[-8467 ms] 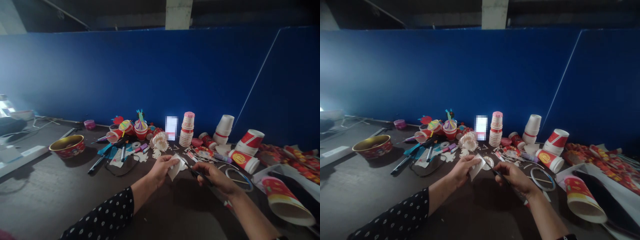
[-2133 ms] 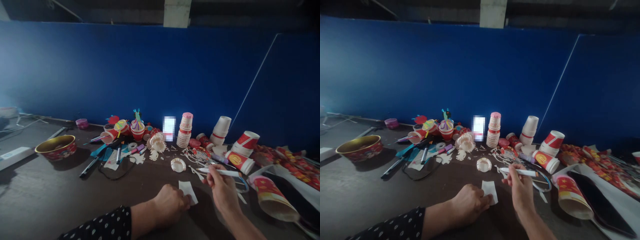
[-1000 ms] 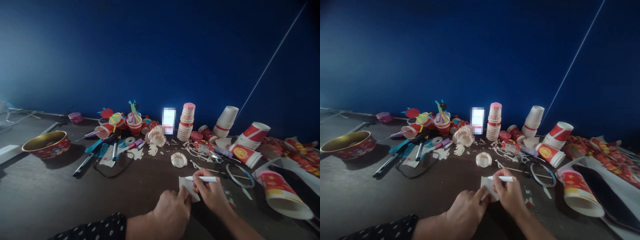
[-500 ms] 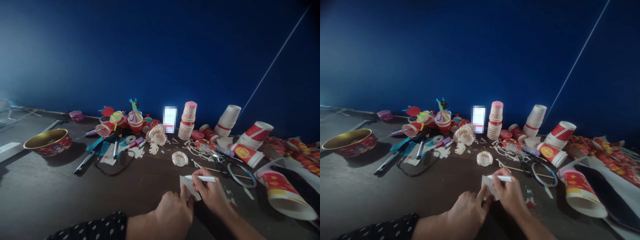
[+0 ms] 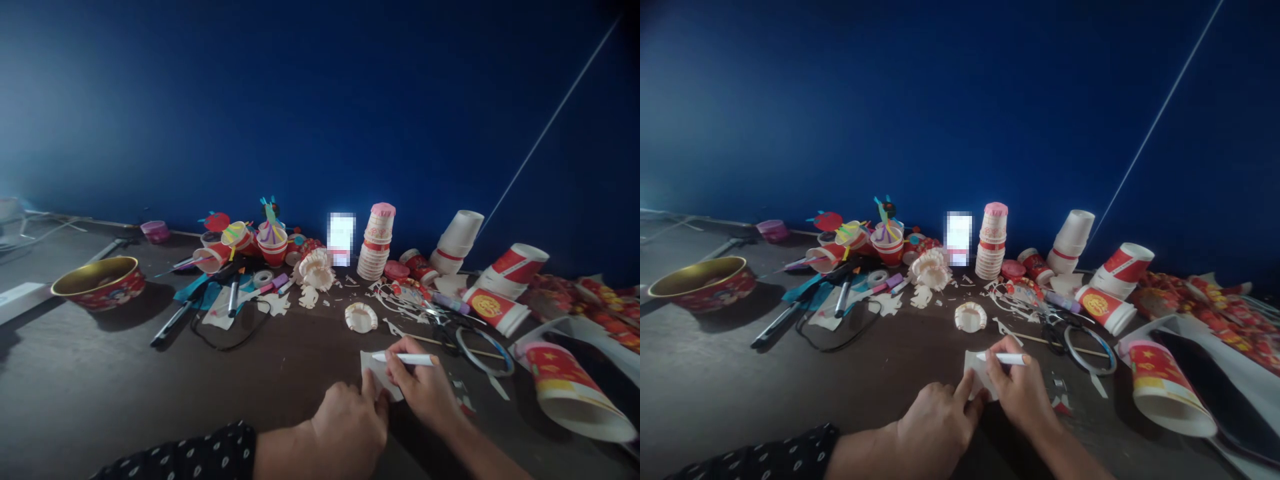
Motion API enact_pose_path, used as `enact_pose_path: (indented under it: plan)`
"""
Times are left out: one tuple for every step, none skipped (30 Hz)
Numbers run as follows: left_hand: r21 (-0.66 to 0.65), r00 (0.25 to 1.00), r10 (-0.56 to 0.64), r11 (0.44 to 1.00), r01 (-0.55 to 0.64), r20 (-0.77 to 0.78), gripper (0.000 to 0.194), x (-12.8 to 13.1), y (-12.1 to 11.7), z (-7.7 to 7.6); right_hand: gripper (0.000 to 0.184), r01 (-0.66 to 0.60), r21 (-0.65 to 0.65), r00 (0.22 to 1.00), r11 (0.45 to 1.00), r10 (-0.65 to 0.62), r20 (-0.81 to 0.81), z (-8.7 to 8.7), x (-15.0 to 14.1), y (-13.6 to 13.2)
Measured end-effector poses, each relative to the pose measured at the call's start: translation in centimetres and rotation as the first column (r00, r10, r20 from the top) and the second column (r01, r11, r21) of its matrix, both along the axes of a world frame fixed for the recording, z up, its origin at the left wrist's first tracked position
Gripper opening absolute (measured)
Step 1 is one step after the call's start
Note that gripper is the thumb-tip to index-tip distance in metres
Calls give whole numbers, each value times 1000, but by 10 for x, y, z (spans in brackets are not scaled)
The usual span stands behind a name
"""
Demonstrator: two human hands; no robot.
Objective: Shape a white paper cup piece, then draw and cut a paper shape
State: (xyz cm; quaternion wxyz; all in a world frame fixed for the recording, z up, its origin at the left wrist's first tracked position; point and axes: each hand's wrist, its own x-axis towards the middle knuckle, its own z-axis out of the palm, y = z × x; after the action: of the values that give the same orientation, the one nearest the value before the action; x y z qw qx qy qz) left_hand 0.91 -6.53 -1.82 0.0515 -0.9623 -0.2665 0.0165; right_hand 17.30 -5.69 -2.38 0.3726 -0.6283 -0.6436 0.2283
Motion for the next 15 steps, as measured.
enact_pose_path:
  plan:
    - [-2, 1000, -3, 1000, 3, 4, 42, 0, 0, 0, 25, 5, 1, 1000, 1000, -5, 12, 0, 0, 0]
    - [-5, 1000, -5, 1000, 5, 6, 42, 0, 0, 0, 26, 11, 5, 1000, 1000, -11, 21, 0, 0, 0]
    - [-7, 1000, -8, 1000, 8, 5, 43, 0, 0, 0, 26, 11, 4, 1000, 1000, -11, 26, 0, 0, 0]
    - [-7, 1000, -5, 1000, 5, 4, 43, 0, -1, -1, 25, 10, 10, 999, 1000, -11, 36, 1, 0, -1]
    - [-4, 1000, -1, 1000, 1, 3, 43, 0, -1, -1, 25, 14, 13, 999, 1000, -14, 46, 1, -1, -1]
    - [0, 1000, 3, 1000, -3, 2, 43, 0, -1, -1, 25, 13, 11, 998, 1000, -14, 61, 2, -1, -1]
    - [4, 1000, 6, 1000, -6, 0, 43, 1, -1, -1, 25, 8, 13, 997, 1000, -9, 73, 2, -1, -1]
    - [7, 1000, 6, 1000, -6, -1, 43, 1, -1, -2, 25, 5, 12, 997, 1000, -6, 80, 3, -1, -2]
    - [8, 1000, 2, 1000, -2, -1, 43, 1, -1, -2, 26, 8, 15, 996, 1000, -10, 83, 3, -1, -2]
    - [8, 1000, -2, 1000, 2, -3, 44, 1, 0, -2, 26, 4, 14, 997, 1000, -5, 82, 4, -1, -2]
    - [9, 1000, -6, 1000, 6, -6, 44, 1, 0, -2, 26, -1, 13, 997, 1000, 0, 81, 4, -1, -3]
    - [10, 1000, -7, 1000, 7, -7, 44, 1, 0, -3, 26, -4, 11, 997, 1000, 4, 77, 5, -2, -3]
    - [11, 1000, -7, 1000, 7, -6, 44, 1, 0, -2, 26, -9, 8, 997, 1000, 9, 74, 5, -2, -3]
    - [12, 1000, -6, 1000, 6, -3, 44, 1, 1, -2, 26, -12, 7, 997, 1000, 11, 72, 5, -2, -3]
    - [12, 1000, -4, 1000, 4, -1, 44, 1, 1, -2, 26, -15, 9, 997, 1000, 14, 70, 5, -2, -4]
